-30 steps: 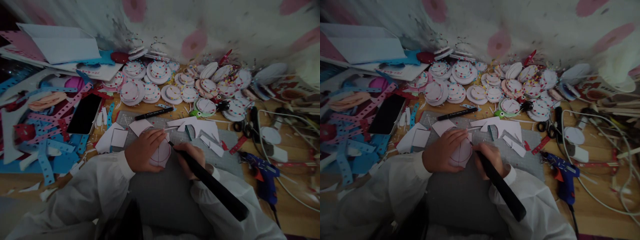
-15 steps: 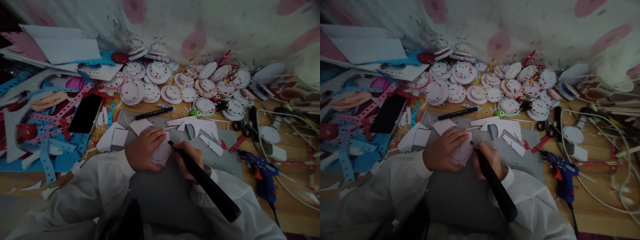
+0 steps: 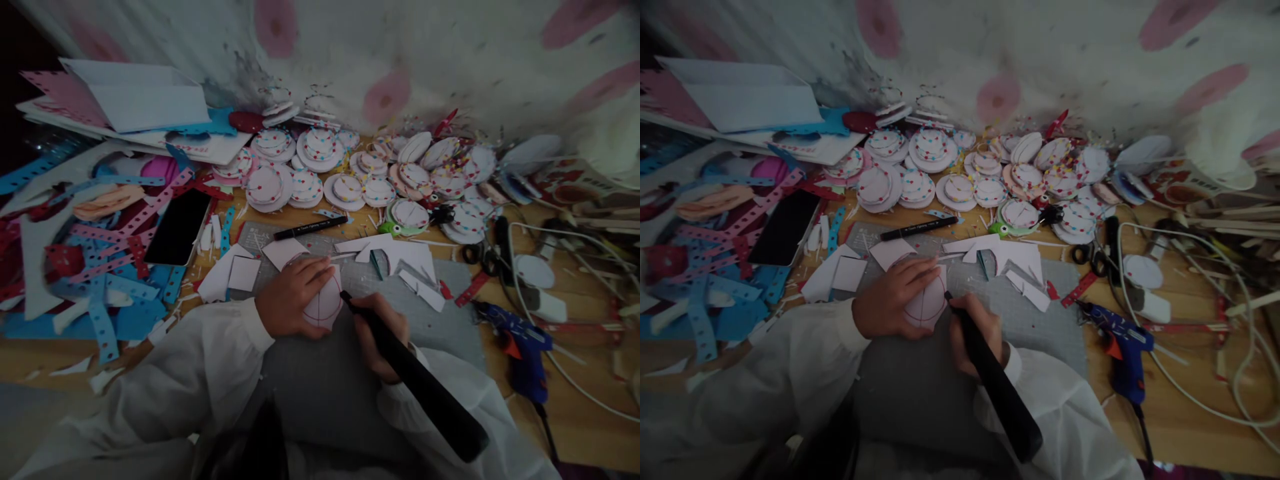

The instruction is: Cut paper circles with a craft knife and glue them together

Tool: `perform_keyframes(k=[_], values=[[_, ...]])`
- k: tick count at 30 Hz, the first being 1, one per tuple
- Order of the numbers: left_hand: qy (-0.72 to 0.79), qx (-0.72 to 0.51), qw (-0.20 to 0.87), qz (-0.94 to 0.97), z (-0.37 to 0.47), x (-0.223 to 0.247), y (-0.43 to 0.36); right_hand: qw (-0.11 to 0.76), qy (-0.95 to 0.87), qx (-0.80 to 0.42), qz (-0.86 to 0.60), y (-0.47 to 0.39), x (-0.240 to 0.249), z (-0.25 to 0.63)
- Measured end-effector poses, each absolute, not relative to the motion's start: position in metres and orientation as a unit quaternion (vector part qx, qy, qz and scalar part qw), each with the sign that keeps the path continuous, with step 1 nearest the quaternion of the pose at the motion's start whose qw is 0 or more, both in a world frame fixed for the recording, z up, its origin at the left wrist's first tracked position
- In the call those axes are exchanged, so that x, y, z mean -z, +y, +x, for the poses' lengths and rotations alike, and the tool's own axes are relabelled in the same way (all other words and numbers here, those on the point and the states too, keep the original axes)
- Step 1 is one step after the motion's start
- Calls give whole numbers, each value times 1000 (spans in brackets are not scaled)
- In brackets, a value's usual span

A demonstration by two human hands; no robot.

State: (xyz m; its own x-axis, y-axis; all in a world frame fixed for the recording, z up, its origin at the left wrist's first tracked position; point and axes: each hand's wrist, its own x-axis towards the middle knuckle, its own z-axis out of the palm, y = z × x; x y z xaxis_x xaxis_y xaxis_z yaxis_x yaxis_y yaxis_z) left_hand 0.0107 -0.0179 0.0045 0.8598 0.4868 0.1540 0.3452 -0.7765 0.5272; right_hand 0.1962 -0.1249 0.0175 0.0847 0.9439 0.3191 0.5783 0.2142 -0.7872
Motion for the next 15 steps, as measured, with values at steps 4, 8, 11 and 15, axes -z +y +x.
perform_keyframes(k=[4, 8, 11, 15], values=[[220, -146, 245, 933, 10, -3, -18, 459, -599, -211, -621, -133, -12, 191], [223, -142, 241, 934, 10, -5, -18, 478, -554, -209, -649, -139, -9, 181], [226, -137, 246, 932, 11, -6, -19, 491, -527, -196, -665, -145, -9, 170], [231, -141, 242, 932, 11, -5, -20, 496, -509, -190, -677, -154, -8, 160]])
